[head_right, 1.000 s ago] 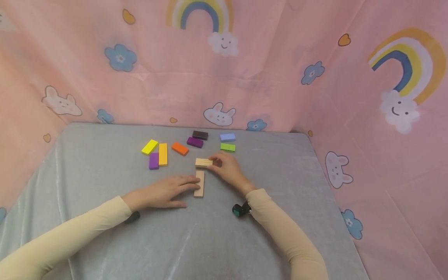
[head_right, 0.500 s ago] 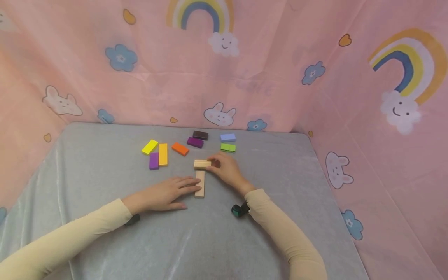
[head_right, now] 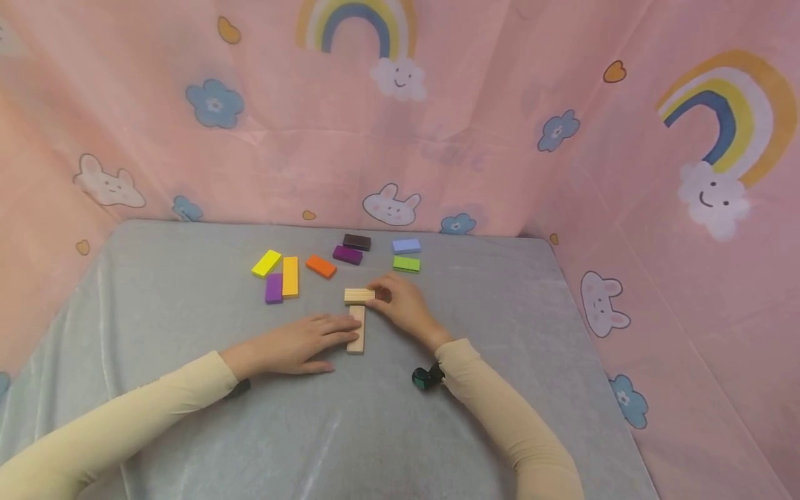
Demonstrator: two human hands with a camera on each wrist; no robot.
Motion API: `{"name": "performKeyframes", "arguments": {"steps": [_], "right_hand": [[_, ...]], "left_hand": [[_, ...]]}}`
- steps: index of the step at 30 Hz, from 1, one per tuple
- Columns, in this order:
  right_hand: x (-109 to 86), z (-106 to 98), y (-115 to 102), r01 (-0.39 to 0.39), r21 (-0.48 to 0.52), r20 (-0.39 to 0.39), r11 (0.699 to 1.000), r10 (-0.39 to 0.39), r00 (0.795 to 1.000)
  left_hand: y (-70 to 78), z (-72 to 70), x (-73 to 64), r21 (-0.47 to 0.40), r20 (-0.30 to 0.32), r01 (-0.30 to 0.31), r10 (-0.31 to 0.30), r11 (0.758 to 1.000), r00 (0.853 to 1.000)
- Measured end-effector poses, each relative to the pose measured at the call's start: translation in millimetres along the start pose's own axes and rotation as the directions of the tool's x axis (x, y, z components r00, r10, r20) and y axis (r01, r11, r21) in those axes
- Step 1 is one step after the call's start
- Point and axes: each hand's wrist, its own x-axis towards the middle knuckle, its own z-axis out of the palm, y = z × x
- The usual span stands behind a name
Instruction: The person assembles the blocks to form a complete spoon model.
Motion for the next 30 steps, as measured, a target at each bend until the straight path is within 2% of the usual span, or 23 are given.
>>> {"name": "performKeyframes", "arguments": {"steps": [4,16,30], "right_hand": [[-0.8,0.9,0.1,0.005,0.013,-0.002,1.0,-0.005,1.0],[-3.4,2.4,-2.0,-0.014,0.019,0.007,1.0,0.014,1.0],[-4.5,3.7,-0.8,-0.014,0.018,0.009,1.0,0.014,1.0]], "left_hand": [[-0.5,0.4,0.6,0.015,-0.005,-0.01,0.01,1.0,1.0],[-0.7,-2.2,0.6,-0.067,0.01,0.005,-0.005,0.998,1.0],[-6.6,0.4,3.0,-0.088,0.021,0.004,-0.002,0.996,1.0]]}}
